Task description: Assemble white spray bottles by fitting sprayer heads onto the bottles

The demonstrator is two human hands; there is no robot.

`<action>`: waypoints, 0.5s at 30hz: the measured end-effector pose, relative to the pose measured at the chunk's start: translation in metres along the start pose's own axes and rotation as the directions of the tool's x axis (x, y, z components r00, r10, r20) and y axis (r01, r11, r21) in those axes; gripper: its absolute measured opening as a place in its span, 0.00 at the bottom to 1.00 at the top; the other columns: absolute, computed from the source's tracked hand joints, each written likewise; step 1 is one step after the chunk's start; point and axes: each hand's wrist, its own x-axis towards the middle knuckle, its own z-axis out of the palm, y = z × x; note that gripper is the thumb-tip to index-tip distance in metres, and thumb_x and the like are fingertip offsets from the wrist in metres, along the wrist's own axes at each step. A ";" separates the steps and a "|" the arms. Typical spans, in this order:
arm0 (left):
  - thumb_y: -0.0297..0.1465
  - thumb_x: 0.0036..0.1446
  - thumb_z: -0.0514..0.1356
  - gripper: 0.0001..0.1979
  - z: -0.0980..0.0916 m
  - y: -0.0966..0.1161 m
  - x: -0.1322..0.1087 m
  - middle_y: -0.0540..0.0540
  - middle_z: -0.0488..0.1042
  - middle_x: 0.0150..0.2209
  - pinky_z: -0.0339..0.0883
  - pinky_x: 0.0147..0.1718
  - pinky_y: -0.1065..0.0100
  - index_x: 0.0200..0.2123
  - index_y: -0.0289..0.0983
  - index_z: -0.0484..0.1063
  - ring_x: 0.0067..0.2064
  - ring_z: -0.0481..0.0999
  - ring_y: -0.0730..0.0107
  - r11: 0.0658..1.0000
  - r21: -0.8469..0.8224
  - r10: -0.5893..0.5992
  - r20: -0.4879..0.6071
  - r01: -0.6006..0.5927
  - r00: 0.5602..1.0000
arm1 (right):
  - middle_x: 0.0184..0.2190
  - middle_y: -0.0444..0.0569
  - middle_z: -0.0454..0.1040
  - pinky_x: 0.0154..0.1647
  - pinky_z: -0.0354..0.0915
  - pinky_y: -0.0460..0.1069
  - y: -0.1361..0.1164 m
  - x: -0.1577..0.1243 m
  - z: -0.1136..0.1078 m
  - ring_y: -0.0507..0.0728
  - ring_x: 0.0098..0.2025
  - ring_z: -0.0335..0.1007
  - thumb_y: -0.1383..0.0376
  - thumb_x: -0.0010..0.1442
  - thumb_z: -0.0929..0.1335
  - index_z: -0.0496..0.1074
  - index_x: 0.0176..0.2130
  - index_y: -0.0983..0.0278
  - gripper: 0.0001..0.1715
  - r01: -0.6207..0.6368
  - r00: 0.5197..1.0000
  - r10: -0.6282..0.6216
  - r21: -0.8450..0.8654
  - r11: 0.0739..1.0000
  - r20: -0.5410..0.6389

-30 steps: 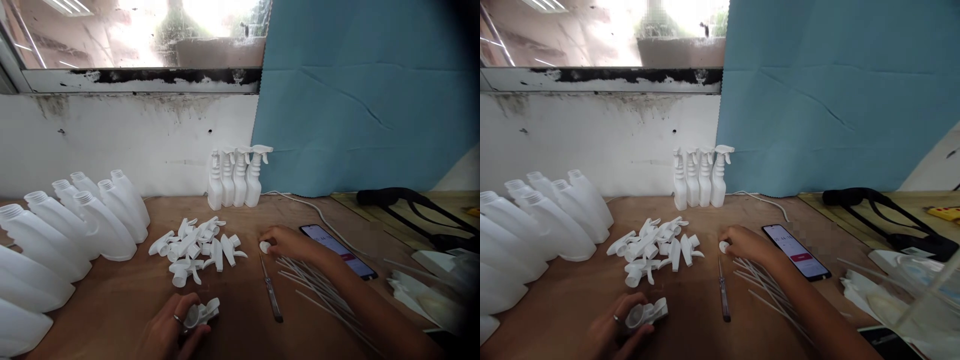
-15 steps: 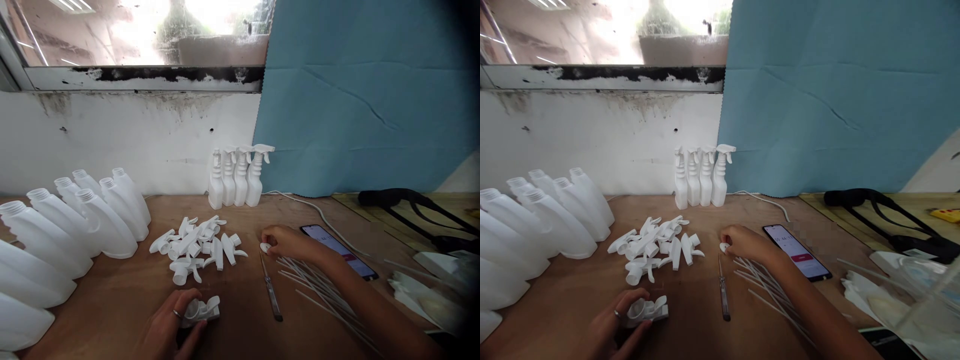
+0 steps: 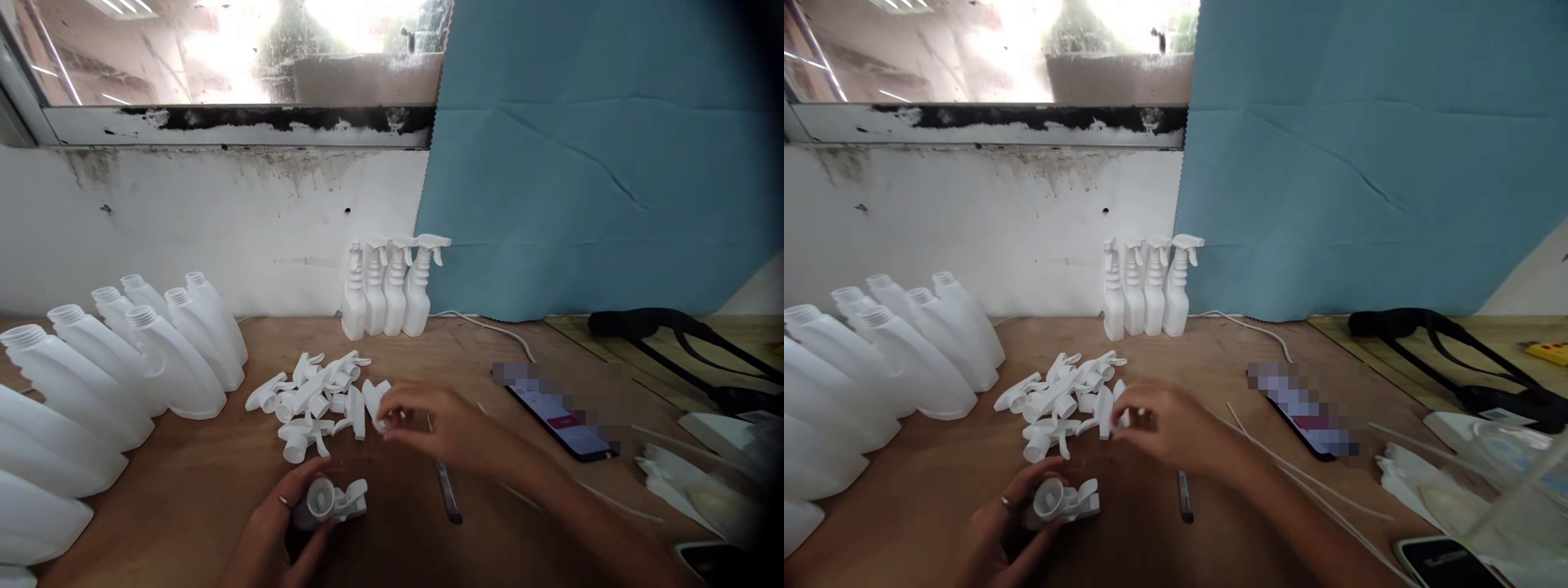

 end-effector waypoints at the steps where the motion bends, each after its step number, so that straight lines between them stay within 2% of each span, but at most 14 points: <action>1: 0.31 0.60 0.59 0.23 -0.001 -0.001 0.000 0.50 0.80 0.44 0.74 0.42 0.76 0.59 0.45 0.61 0.42 0.82 0.71 1.000 -0.005 -0.021 0.021 0.021 1.000 | 0.38 0.46 0.78 0.41 0.67 0.45 -0.011 0.000 0.012 0.52 0.37 0.73 0.63 0.61 0.70 0.76 0.40 0.62 0.07 0.135 0.991 -0.133 0.074 0.988 -0.031; 2: 0.31 0.60 0.59 0.24 -0.001 -0.002 0.000 0.50 0.80 0.44 0.74 0.41 0.76 0.59 0.45 0.60 0.41 0.82 0.70 0.999 -0.012 -0.031 0.036 0.031 0.999 | 0.38 0.47 0.77 0.44 0.67 0.46 -0.019 0.000 0.024 0.53 0.39 0.72 0.65 0.62 0.70 0.76 0.40 0.64 0.06 0.241 0.970 -0.236 0.102 0.965 -0.058; 4: 0.31 0.60 0.59 0.26 -0.002 -0.003 0.001 0.49 0.80 0.46 0.75 0.42 0.75 0.60 0.46 0.58 0.43 0.82 0.69 0.999 -0.031 -0.022 0.044 0.023 0.999 | 0.40 0.50 0.78 0.48 0.66 0.48 -0.028 -0.001 0.046 0.55 0.43 0.72 0.66 0.62 0.70 0.76 0.41 0.65 0.07 0.360 0.932 -0.352 0.110 0.926 -0.087; 7: 0.30 0.59 0.60 0.29 0.001 -0.007 -0.001 0.48 0.79 0.50 0.75 0.45 0.72 0.62 0.48 0.56 0.48 0.81 0.66 0.997 -0.069 -0.013 0.023 0.015 1.000 | 0.47 0.50 0.77 0.52 0.66 0.50 -0.028 -0.001 0.064 0.56 0.48 0.71 0.68 0.60 0.72 0.77 0.44 0.63 0.10 0.402 0.915 -0.402 0.083 0.912 -0.017; 11: 0.34 0.60 0.59 0.27 0.013 -0.009 -0.004 0.45 0.80 0.46 0.77 0.42 0.69 0.61 0.46 0.57 0.44 0.82 0.64 0.986 -0.162 -0.055 -0.046 0.047 0.997 | 0.47 0.51 0.77 0.51 0.67 0.49 -0.022 -0.004 0.065 0.56 0.48 0.72 0.68 0.60 0.71 0.77 0.46 0.64 0.12 0.413 0.907 -0.418 0.085 0.907 0.044; 15: 0.38 0.62 0.59 0.20 0.016 -0.007 -0.005 0.50 0.81 0.39 0.76 0.35 0.74 0.55 0.46 0.59 0.34 0.82 0.70 0.987 -0.159 -0.049 -0.122 0.029 0.991 | 0.47 0.52 0.77 0.51 0.67 0.49 -0.021 -0.005 0.063 0.55 0.48 0.73 0.69 0.61 0.70 0.77 0.45 0.64 0.11 0.424 0.903 -0.427 0.072 0.903 0.051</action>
